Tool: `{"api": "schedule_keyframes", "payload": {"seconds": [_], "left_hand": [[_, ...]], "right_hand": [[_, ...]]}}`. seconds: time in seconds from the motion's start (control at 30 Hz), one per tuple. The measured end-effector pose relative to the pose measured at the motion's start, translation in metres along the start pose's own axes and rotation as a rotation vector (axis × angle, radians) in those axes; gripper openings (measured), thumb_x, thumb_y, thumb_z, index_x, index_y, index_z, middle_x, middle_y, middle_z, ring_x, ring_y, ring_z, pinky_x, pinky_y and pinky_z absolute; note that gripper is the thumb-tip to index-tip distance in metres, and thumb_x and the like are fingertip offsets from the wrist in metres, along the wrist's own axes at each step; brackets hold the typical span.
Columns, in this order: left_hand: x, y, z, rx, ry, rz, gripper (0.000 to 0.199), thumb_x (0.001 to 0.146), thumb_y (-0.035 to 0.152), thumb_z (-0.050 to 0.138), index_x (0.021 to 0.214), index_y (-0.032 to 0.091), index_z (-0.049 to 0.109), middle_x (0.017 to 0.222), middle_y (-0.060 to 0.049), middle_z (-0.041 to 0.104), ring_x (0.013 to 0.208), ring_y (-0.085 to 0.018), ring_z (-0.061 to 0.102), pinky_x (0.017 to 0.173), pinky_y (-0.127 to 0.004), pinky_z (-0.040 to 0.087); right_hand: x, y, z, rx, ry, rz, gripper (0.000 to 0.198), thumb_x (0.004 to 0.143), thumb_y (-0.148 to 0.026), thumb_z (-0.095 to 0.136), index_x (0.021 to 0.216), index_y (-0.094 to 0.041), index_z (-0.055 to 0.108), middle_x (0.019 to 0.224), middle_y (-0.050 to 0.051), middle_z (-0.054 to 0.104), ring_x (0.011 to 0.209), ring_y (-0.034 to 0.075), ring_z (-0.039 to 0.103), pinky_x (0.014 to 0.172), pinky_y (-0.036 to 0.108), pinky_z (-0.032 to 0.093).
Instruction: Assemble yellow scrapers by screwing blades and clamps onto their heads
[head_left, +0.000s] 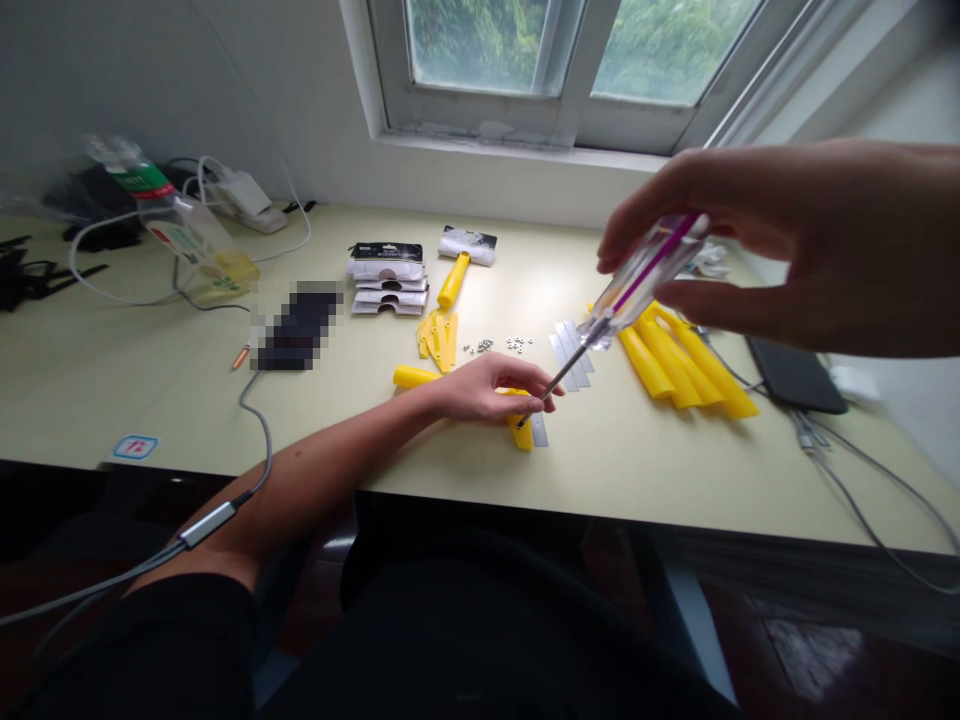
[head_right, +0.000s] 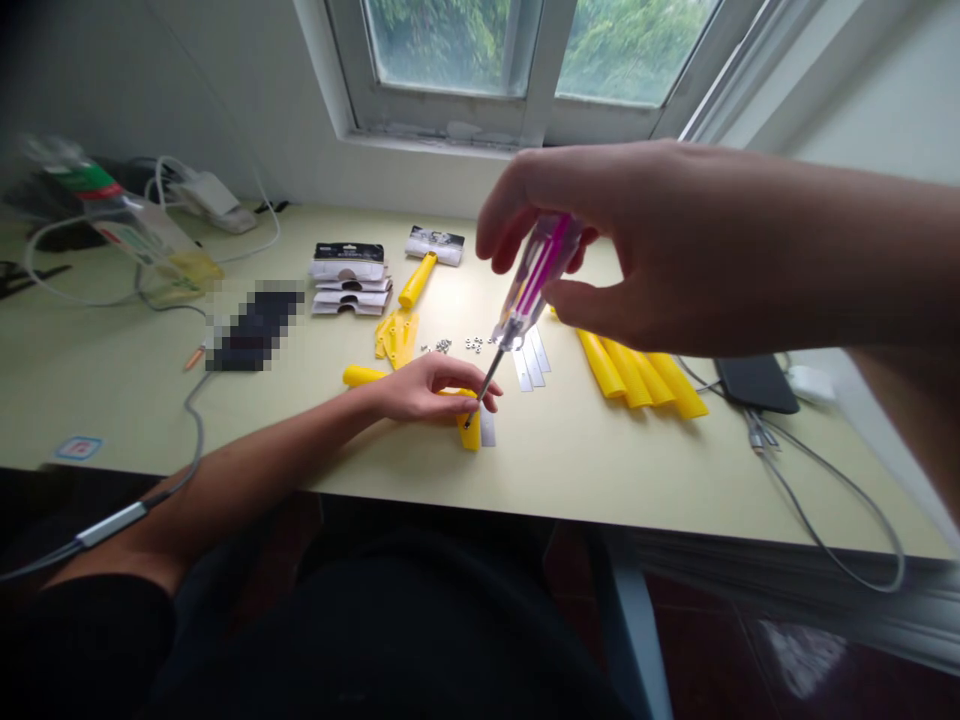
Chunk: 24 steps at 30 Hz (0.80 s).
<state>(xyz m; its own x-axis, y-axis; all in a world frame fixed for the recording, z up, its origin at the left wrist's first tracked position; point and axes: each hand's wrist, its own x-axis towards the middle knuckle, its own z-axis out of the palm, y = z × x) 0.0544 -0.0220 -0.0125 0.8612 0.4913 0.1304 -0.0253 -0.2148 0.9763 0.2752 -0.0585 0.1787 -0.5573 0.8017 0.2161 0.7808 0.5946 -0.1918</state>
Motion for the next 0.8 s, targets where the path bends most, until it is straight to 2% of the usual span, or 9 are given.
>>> {"api": "schedule_keyframes", "payload": {"seconds": [0.07,0.13,0.23,0.3,0.37,0.43,0.57,0.7,0.8], "left_hand": [[0.000,0.000,-0.001,-0.021,-0.045,0.000,0.023,0.087,0.025,0.066,0.106,0.012,0.071,0.101,-0.013,0.074,0.097,-0.019,0.068,0.091,-0.033,0.053],[0.000,-0.001,-0.001,-0.022,-0.039,-0.005,0.019,0.087,0.025,0.065,0.099,0.011,0.072,0.095,-0.012,0.074,0.092,-0.018,0.069,0.089,-0.034,0.053],[0.002,-0.003,0.002,0.009,0.027,-0.015,0.018,0.080,0.027,0.074,0.089,0.011,0.071,0.086,-0.008,0.072,0.083,-0.016,0.067,0.082,-0.031,0.053],[0.003,-0.003,0.003,0.023,0.070,-0.019,0.021,0.076,0.029,0.078,0.083,0.012,0.069,0.081,-0.005,0.069,0.079,-0.014,0.064,0.077,-0.029,0.052],[0.002,-0.002,0.003,0.018,0.074,-0.013,0.022,0.075,0.030,0.079,0.082,0.012,0.068,0.080,-0.004,0.068,0.078,-0.014,0.064,0.077,-0.029,0.052],[0.001,0.000,0.001,0.008,0.033,0.001,0.022,0.078,0.028,0.076,0.091,0.012,0.070,0.087,-0.007,0.070,0.083,-0.015,0.065,0.081,-0.030,0.053],[-0.001,0.002,-0.002,0.038,-0.078,0.003,0.024,0.084,0.025,0.069,0.105,0.014,0.072,0.098,-0.010,0.074,0.093,-0.018,0.068,0.088,-0.031,0.053],[0.000,-0.001,0.000,0.143,-0.006,0.003,0.018,0.083,0.030,0.071,0.090,0.015,0.075,0.087,-0.006,0.074,0.084,-0.016,0.068,0.082,-0.029,0.053],[0.000,0.000,0.002,0.162,0.030,0.012,0.021,0.080,0.034,0.074,0.089,0.014,0.074,0.085,-0.005,0.073,0.081,-0.015,0.067,0.079,-0.028,0.053]], "right_hand": [[-0.003,-0.002,-0.002,0.021,-0.072,-0.091,0.037,0.079,-0.044,0.059,0.116,-0.043,0.058,0.110,-0.006,0.069,0.092,0.021,0.069,0.069,0.037,0.058],[-0.003,-0.008,-0.001,0.031,-0.070,-0.093,0.034,0.084,-0.051,0.057,0.117,-0.042,0.056,0.110,-0.004,0.069,0.094,0.021,0.069,0.069,0.035,0.057],[0.001,-0.015,0.002,-0.146,0.052,0.027,0.044,0.089,-0.068,0.040,0.110,-0.035,0.059,0.091,-0.001,0.070,0.083,0.023,0.069,0.066,0.038,0.051],[0.004,-0.016,0.005,-0.302,0.116,0.073,0.048,0.090,-0.068,0.033,0.100,-0.031,0.062,0.075,0.000,0.067,0.070,0.022,0.066,0.062,0.037,0.047],[0.003,-0.014,0.005,-0.343,0.107,0.040,0.041,0.090,-0.063,0.038,0.097,-0.031,0.063,0.070,-0.001,0.065,0.063,0.019,0.064,0.059,0.036,0.045],[-0.001,-0.010,0.004,-0.254,0.036,-0.024,0.031,0.087,-0.054,0.047,0.107,-0.034,0.061,0.081,-0.002,0.069,0.069,0.019,0.066,0.060,0.035,0.048],[-0.008,-0.011,0.003,0.070,-0.064,-0.042,0.033,0.086,-0.046,0.058,0.118,-0.039,0.056,0.110,-0.002,0.069,0.091,0.022,0.069,0.076,0.039,0.057],[-0.008,-0.019,0.016,0.190,0.012,0.005,0.041,0.082,-0.051,0.067,0.116,-0.032,0.054,0.101,0.000,0.069,0.083,0.021,0.070,0.066,0.035,0.061],[-0.008,-0.021,0.023,0.254,0.108,0.037,0.052,0.080,-0.043,0.071,0.124,-0.031,0.047,0.089,-0.002,0.067,0.076,0.018,0.069,0.056,0.028,0.059]]}}
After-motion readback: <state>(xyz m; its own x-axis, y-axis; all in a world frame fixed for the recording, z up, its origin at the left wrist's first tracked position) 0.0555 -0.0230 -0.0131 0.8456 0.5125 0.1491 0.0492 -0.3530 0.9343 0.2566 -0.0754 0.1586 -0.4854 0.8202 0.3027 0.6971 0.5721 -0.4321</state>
